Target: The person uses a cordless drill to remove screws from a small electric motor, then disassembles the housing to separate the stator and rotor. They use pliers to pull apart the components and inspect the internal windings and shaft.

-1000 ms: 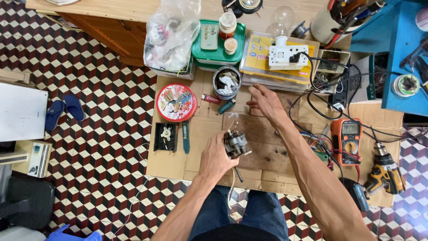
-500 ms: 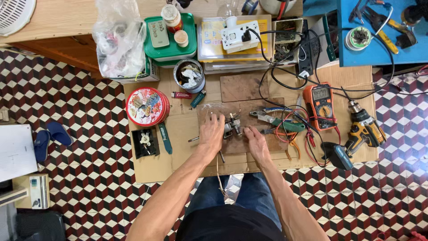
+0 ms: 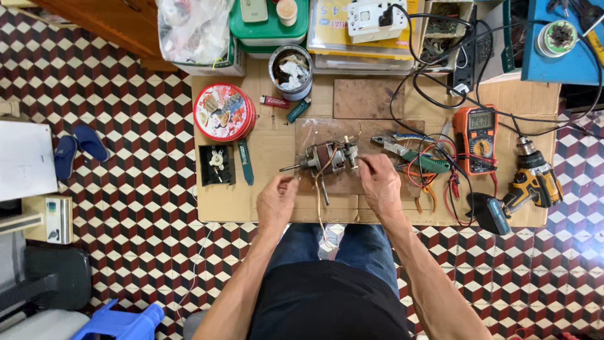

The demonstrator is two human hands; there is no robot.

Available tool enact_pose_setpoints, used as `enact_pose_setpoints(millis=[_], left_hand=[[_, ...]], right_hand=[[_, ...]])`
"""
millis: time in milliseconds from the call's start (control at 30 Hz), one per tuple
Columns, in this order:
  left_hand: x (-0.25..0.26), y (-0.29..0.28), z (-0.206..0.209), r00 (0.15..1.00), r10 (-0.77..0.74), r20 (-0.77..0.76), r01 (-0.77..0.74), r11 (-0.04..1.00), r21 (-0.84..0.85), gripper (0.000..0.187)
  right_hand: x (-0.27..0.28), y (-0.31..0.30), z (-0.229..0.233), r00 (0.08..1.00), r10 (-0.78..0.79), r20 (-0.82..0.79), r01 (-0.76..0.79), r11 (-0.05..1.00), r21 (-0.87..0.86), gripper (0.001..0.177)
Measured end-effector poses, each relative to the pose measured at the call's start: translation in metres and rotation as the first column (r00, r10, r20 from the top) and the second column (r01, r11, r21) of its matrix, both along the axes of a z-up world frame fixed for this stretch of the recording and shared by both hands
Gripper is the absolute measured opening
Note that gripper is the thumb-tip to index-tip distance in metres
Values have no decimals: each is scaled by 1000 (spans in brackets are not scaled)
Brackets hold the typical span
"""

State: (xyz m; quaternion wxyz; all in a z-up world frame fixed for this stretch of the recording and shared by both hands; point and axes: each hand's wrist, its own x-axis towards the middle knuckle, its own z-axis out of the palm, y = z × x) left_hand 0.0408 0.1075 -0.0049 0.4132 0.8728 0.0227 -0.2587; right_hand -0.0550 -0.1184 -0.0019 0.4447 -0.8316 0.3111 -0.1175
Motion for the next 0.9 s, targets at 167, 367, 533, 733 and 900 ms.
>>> enact_pose_setpoints(millis=[167, 367, 533, 733, 900], left_hand=[[-36, -15, -36, 973, 140, -182, -160, 982, -101, 39], [-41, -28, -70, 764, 334, -552, -561, 767, -311, 52], [-42, -41, -85, 635, 455, -625, -747, 569, -344, 40], [-38, -49, -85, 601, 508, -617, -792, 479, -378, 37], [-12, -66, -67, 689, 469, -553, -715, 564, -413, 46]], right_hand=[[11, 1, 6, 935, 339, -103, -354, 904, -240, 13], [2, -10, -1, 882, 445, -152, -469, 860, -201, 14], [-1, -16, -6, 850, 522, -65, -513, 796, -321, 22], [3, -33, -7, 739, 668, -88, -653, 677, -339, 17], [2, -39, -4, 671, 741, -29, -697, 617, -365, 19]])
